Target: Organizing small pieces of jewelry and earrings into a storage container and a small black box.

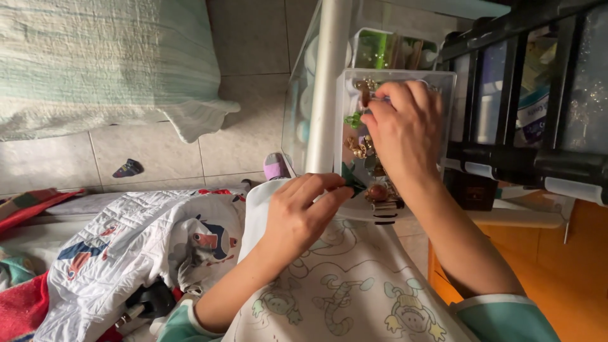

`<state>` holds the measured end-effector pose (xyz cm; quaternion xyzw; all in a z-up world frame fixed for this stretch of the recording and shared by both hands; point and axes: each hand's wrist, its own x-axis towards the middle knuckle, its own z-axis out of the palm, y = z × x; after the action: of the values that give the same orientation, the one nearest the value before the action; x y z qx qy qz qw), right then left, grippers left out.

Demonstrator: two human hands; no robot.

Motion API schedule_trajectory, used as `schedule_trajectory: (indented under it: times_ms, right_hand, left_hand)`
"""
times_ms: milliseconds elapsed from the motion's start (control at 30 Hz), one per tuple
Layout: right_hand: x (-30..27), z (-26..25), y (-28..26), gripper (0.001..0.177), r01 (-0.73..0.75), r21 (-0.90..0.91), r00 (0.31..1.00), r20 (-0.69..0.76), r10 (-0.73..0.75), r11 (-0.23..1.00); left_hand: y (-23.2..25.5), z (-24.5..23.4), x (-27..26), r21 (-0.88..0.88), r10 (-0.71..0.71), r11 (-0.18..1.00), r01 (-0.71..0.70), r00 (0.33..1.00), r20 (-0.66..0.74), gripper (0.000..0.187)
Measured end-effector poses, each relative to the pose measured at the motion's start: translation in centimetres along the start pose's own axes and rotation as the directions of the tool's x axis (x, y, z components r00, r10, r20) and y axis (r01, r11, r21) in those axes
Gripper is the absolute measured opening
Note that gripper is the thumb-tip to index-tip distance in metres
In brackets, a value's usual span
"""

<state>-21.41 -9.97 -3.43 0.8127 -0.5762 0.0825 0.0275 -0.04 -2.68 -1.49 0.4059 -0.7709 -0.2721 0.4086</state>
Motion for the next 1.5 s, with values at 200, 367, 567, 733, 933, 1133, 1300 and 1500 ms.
schedule_trajectory:
  times_ms: [200,367,567,733,933,1133,1300,1500]
  right_hand:
    - [-0.5,0.1,-0.3,0.011,-0.009,-0.052,0.998,-0.058,0.006,0.999]
    - [-1.6,-3.2,-0.4,0.01,-0.087,0.179,0.99,-0.093,0.104,0.98]
    - [-6.2,-4.6,-0.8,0.011,-0.238,0.643,0.925,-0.078,0.371,0.728]
    - [-8.0,-5.7,-3.6,0.012,-0.247,0.872,0.875,0.014,0.484,0.422]
    - [-7.5,-5.8,-5.2,0.014,-0.269,0.697,0.908,-0.048,0.417,0.665]
    - [-7.5,-4.9,-5.3,0.014,-0.309,0.692,0.908,0.011,0.419,0.653]
    - [-6.8,-5.5,-5.5,0.016,-0.296,0.669,0.929,0.035,0.369,0.681]
    - [-7.1,-5.9,-4.6,0.023,-0.297,0.55,0.954,0.144,0.262,0.78]
  left_hand:
    - [0.2,0.1,0.1,-0.018,-0.009,1.0,0.009,1.0,0.004,0.026]
    - [0.3,0.2,0.5,-0.045,-0.014,0.999,0.014,1.0,-0.008,0.025]
    - [0.4,1.2,0.4,-0.08,-0.118,0.99,0.117,0.993,-0.018,0.024]
    - [0.7,1.2,1.0,-0.119,-0.164,0.979,0.163,0.986,0.0,0.028]
    - [0.9,1.7,0.9,-0.135,-0.189,0.973,0.185,0.982,-0.016,0.021]
    - [1.0,1.9,0.5,-0.154,-0.234,0.961,0.23,0.972,-0.006,0.02]
    - [1.0,1.9,0.2,-0.17,-0.246,0.955,0.244,0.969,0.008,0.022]
    - [1.2,1.6,-0.1,-0.205,-0.24,0.95,0.237,0.971,0.006,0.027]
